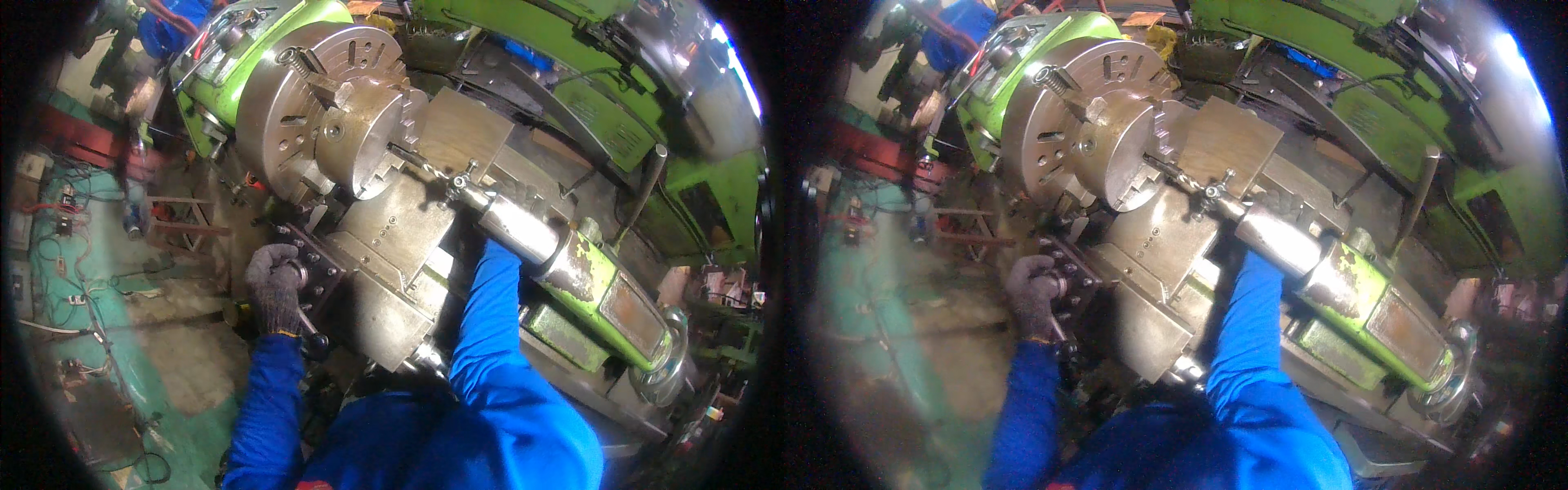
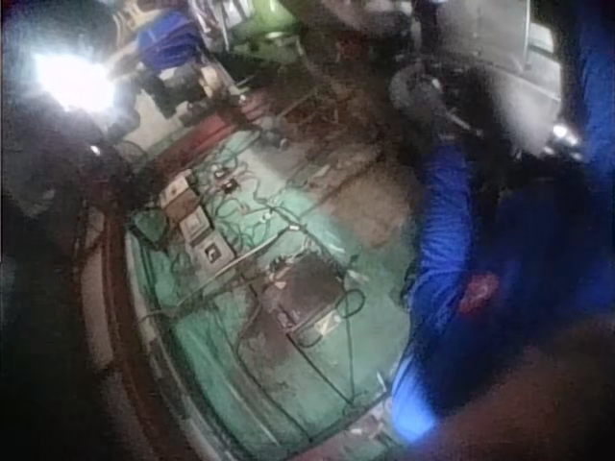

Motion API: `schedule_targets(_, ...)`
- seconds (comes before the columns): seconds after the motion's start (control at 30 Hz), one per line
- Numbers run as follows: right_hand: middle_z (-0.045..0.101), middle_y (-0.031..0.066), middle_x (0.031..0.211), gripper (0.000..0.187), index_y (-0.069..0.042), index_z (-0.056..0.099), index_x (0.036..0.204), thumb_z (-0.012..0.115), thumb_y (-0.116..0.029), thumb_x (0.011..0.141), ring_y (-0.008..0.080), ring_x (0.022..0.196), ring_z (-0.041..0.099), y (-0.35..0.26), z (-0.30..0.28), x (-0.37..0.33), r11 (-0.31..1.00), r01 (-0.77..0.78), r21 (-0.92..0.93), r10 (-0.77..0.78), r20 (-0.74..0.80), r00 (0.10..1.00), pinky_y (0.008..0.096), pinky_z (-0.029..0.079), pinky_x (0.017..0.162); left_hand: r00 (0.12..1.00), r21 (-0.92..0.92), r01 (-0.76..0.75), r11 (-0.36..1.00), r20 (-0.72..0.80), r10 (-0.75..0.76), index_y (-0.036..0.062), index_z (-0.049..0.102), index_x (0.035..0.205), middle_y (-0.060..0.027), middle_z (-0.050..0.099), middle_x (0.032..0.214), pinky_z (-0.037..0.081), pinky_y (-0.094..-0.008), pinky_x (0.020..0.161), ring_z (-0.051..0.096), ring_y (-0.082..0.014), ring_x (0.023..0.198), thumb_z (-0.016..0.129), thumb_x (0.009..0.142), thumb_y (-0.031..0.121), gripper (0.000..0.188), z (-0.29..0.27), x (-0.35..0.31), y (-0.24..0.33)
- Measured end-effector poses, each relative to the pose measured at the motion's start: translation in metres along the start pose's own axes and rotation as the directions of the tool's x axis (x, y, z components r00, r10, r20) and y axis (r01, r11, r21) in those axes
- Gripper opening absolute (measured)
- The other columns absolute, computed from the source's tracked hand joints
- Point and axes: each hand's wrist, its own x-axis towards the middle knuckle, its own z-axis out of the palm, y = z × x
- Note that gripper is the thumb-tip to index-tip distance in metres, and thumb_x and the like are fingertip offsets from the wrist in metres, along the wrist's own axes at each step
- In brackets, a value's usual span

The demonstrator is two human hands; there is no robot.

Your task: The person operates a green industrial lathe, using gloved hands to manipulate the tool post and control levers. They adjust the cutting tool's position against a rotating metal workpiece, performing machining operations in a workshop setting.

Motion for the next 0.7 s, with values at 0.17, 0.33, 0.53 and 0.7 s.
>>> schedule_targets(0.17,0.056,0.0047,0.101,0.022,-0.018,0.054,0.104,0.048,-0.040,0.103,0.0240,0.094,0.055,-0.007,-0.003,-0.005,0.978,-0.026,0.206,0.039,-0.060,0.997,0.0409,0.047,0.085,0.997,0.015,-0.071,0.997,-0.030,0.072,0.0033,0.073,0.095,-0.0068,0.072,0.095,0.054,-0.0325,0.083,0.067,-0.0180,0.089,0.061,0.074,-0.008,0.027,-0.002,0.004,-0.014)
schedule_targets(0.33,0.054,0.0041,0.097,0.023,-0.018,0.053,0.100,0.047,-0.040,0.105,0.0228,0.090,0.054,-0.014,-0.007,-0.008,0.936,-0.032,0.350,0.058,-0.065,0.996,0.0398,0.047,0.081,1.000,-0.063,-0.005,0.998,-0.024,0.004,0.0040,0.073,0.095,-0.0047,0.072,0.092,0.055,-0.0329,0.084,0.067,-0.0169,0.087,0.062,0.074,-0.009,0.027,0.005,0.000,-0.002)
schedule_targets(0.53,0.053,0.0034,0.091,0.026,-0.018,0.051,0.095,0.045,-0.041,0.106,0.0215,0.084,0.052,-0.013,0.002,-0.017,0.871,-0.123,0.475,0.122,0.033,0.992,0.0386,0.047,0.077,0.986,-0.007,-0.165,0.986,-0.036,0.165,0.0051,0.072,0.094,-0.0047,0.072,0.093,0.055,-0.0325,0.084,0.067,-0.0164,0.088,0.060,0.075,-0.009,0.026,0.005,0.013,-0.036)
schedule_targets(0.7,0.051,0.0029,0.087,0.029,-0.017,0.049,0.091,0.043,-0.041,0.107,0.0203,0.080,0.051,-0.009,0.010,-0.021,0.815,-0.223,0.535,0.162,0.160,0.974,0.0375,0.047,0.074,0.996,-0.187,-0.089,0.978,-0.019,0.087,0.0049,0.072,0.094,-0.0068,0.072,0.092,0.055,-0.0328,0.084,0.067,-0.0183,0.087,0.059,0.075,-0.009,0.026,0.007,0.009,-0.027)
